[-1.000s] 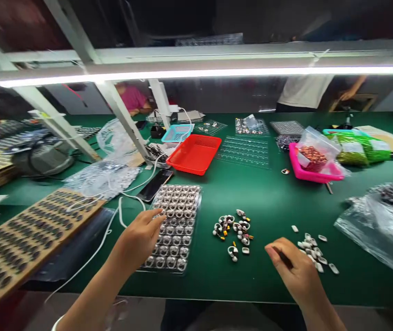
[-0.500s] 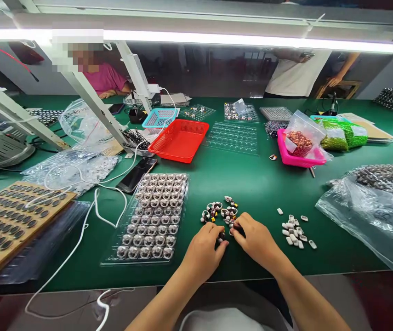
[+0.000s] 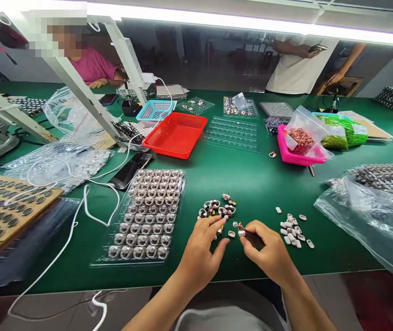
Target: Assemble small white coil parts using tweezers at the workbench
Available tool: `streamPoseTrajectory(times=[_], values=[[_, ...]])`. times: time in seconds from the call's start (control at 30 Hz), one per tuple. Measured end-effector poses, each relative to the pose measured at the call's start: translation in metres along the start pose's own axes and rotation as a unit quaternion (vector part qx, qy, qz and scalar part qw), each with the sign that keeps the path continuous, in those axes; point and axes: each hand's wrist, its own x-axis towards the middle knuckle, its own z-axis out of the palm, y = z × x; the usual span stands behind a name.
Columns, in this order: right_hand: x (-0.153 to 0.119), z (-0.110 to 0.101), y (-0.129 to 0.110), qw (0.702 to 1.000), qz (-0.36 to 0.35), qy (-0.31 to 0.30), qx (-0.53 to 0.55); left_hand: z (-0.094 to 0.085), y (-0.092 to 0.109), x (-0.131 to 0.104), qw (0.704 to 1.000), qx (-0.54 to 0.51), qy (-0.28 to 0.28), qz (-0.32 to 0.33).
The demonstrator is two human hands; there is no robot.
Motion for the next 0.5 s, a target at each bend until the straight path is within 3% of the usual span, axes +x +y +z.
streamPoseTrajectory(times=[0.2,0.5], values=[[-0.014,0.003,-0.014,0.972,0.032,-0.093,0.214,-0.015,0.019,0.001,0.969,-0.218,-0.080,-0.086],[-0.020,0.027,-0.004,0.916,0.097,-0.098,0.376,-0.020,0.017,-0.012,0.961,-0.242,-0.065,-0.116]])
